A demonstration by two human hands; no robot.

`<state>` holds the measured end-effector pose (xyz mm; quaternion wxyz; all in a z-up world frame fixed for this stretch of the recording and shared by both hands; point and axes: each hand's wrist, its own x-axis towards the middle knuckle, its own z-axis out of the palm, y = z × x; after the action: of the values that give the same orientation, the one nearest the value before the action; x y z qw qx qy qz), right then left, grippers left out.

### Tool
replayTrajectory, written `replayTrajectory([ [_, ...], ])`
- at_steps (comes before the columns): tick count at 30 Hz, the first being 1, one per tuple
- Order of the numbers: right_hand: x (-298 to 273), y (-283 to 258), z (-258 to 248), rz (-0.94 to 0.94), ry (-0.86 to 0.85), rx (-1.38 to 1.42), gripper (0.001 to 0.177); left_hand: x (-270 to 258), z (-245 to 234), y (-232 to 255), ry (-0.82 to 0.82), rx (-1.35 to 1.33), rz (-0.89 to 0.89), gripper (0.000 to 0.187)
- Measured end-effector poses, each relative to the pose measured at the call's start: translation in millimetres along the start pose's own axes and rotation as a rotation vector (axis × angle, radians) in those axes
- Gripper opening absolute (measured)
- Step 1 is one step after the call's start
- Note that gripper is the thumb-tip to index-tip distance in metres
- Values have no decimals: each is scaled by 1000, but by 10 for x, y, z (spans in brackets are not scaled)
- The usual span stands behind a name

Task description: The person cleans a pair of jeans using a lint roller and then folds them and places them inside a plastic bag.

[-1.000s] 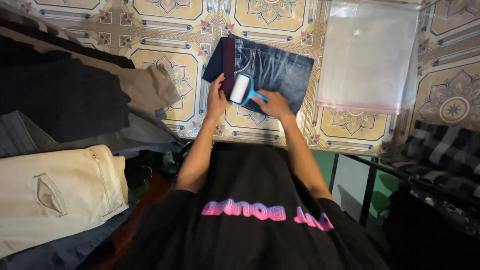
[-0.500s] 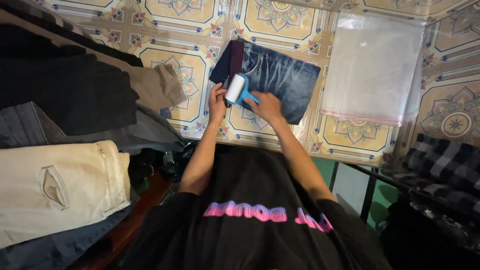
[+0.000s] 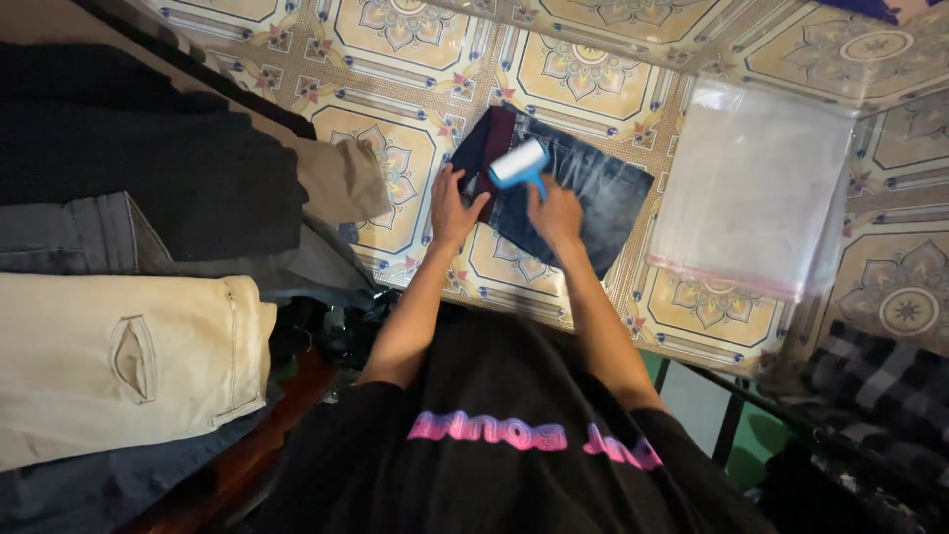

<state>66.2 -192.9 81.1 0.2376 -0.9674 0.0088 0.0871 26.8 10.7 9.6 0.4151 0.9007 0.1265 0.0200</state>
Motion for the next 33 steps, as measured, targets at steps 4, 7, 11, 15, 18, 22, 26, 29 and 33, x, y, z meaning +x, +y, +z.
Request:
replayTrajectory([
  [4, 480, -185, 291, -71, -26, 144, 41, 109, 192, -115, 61, 124, 48, 62],
  [7, 592, -224, 264, -66, -107, 217, 46, 197, 146, 55, 34, 136, 25, 52],
  [11, -52, -112, -149, 22, -6, 382, 41, 186, 90, 209, 42, 79, 111, 43],
  [15, -506, 396, 34, 238, -15, 415, 45, 254, 156, 169, 25, 113, 78, 50],
  [18, -233, 237, 21, 166, 183, 472, 46, 351, 333, 168, -3, 173, 26, 78],
  [22, 362, 601, 519, 201, 238, 720, 48, 377, 409, 234, -75, 256, -69, 77],
  [26, -3, 724, 377, 211, 291, 1083, 33, 338, 378, 304, -52, 282, -62, 75],
  [29, -581, 843, 367, 340, 251, 1154, 37, 304, 408, 298, -15, 283, -68, 76],
  [33, -281, 1640, 903, 421, 417, 1095, 39, 326, 631, 177, 57, 269, -85, 79],
])
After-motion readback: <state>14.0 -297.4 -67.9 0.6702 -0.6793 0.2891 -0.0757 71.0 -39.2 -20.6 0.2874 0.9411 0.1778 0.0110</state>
